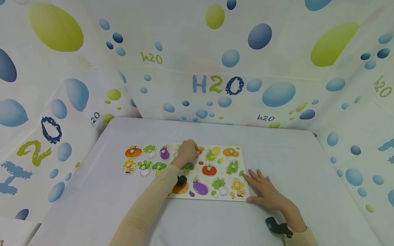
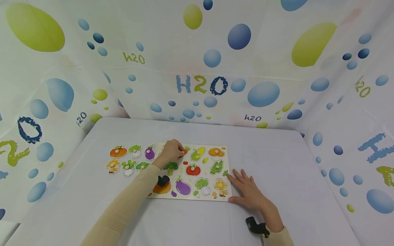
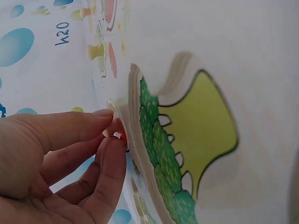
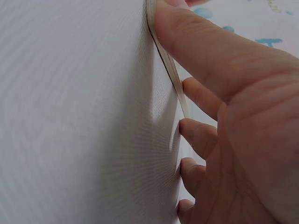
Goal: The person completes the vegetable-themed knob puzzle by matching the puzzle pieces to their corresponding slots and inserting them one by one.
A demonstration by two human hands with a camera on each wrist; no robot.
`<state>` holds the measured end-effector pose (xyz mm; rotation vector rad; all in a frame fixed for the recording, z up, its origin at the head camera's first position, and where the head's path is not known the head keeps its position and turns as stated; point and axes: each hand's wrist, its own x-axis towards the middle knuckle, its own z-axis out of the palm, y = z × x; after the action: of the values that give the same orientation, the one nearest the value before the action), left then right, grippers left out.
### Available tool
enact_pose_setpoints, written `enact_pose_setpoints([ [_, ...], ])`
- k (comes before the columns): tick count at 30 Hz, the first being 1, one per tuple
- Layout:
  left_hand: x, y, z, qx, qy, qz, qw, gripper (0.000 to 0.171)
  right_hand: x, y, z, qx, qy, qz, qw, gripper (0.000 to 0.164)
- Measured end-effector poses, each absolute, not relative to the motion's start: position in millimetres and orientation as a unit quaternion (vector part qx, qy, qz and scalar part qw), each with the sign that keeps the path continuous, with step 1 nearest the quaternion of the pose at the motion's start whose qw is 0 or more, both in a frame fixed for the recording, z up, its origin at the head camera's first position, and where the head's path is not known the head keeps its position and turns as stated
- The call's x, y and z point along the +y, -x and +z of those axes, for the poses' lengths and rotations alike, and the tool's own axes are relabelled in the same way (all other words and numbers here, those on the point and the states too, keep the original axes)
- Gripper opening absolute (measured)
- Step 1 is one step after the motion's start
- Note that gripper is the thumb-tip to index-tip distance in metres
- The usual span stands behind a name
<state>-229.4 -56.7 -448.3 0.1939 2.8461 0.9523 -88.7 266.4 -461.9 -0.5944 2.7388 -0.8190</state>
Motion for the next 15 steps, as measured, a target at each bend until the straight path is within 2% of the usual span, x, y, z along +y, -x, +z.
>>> enact_pose_setpoints([
  [7,-59,226,-441,0.941,-0.055,0.325,0.070,0.011,266,88,-461,0.931,0.202,-0.282,0.111,0.082],
  [15,-81,214,-421,0.933,-0.070,0.353,0.032,0.022,265,87,-460,0.932,0.198,-0.283,0.113,0.082],
])
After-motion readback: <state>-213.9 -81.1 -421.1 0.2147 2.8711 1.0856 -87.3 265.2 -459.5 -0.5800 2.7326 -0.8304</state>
